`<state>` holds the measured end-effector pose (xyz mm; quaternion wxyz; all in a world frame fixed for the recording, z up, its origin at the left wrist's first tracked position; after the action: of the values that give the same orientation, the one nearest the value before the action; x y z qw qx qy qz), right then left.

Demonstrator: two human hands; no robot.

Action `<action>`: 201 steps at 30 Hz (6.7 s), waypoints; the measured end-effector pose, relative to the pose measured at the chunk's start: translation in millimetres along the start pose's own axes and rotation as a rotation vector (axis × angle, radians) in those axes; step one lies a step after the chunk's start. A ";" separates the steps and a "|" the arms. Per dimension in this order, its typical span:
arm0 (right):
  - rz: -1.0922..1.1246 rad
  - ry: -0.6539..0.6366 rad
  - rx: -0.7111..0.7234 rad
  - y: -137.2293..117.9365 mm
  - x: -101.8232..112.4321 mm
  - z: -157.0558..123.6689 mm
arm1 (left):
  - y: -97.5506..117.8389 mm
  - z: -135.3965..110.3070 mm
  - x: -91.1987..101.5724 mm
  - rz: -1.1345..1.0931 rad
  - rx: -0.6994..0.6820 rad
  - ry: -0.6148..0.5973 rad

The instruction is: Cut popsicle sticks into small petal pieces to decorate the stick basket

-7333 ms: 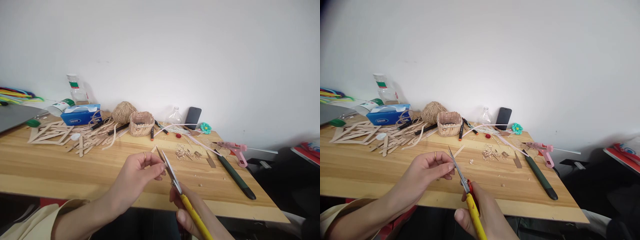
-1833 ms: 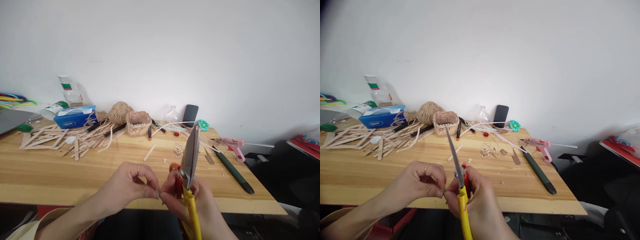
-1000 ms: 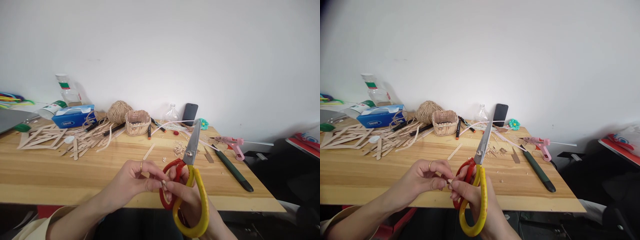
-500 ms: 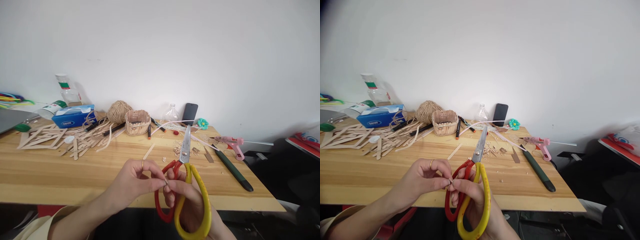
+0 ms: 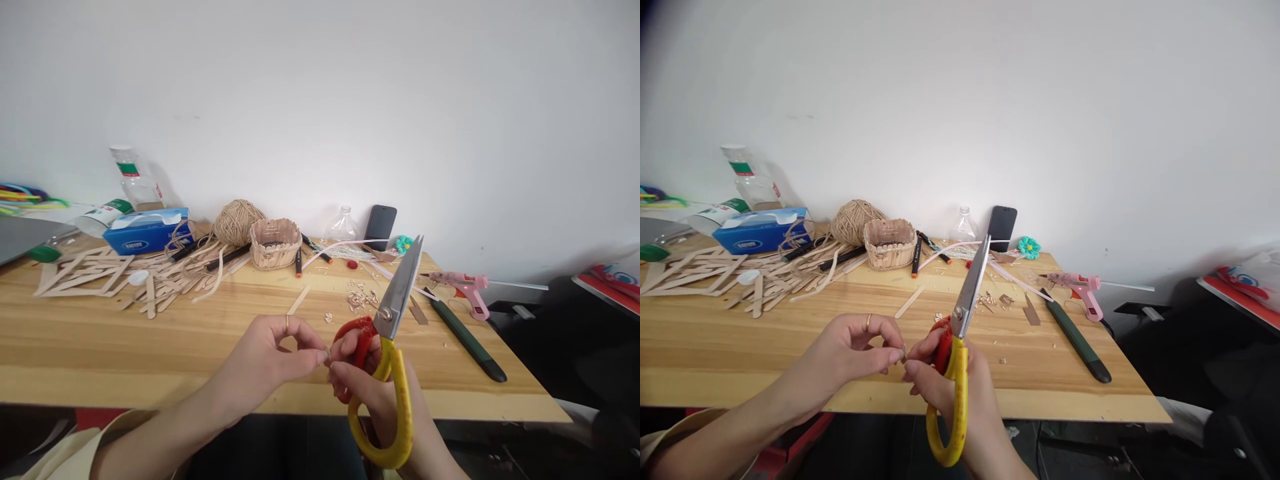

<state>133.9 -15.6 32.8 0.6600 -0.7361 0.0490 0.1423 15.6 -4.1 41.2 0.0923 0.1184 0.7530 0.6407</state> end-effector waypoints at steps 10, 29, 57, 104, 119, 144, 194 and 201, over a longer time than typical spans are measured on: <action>-0.185 0.005 0.036 -12.5 -0.9 -5.0 | -3.2 -2.2 -2.1 0.016 0.037 -0.045; -0.262 0.058 0.109 -11.7 7.9 -9.5 | -8.1 -3.9 -5.1 -0.378 0.054 0.073; -1.592 0.109 0.810 -59.1 15.4 -47.7 | -0.6 -10.3 3.5 -0.460 -0.010 0.156; -1.652 0.103 0.993 -72.6 17.1 -56.7 | 5.6 -14.6 15.1 -0.330 -0.058 0.207; -1.697 0.098 1.048 -71.9 19.1 -61.4 | 4.9 -17.3 18.2 -0.293 -0.062 0.196; -1.772 -0.002 0.211 -14.2 117.7 38.0 | -39.9 82.3 14.0 0.580 0.011 -0.070; -0.725 -0.228 0.142 8.7 39.2 74.4 | -56.5 94.5 -15.6 0.113 0.250 -0.230; -0.689 -0.213 0.056 4.3 42.2 77.5 | -45.2 96.3 -17.0 0.329 0.146 -0.229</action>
<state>161.8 65.1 10.3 0.6904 -0.6721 -0.2672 -0.0138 57.1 74.8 -19.3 0.0625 0.3179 0.7526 0.5733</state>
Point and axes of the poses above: each hand's wrist, its own z-axis towards the middle knuckle, its own x-axis out of the back of the hand, y = z × x, the point moved 9 cm from there along z, towards the middle knuckle, and after that the axes turned 2 degrees about z, right-handed, at the moved point
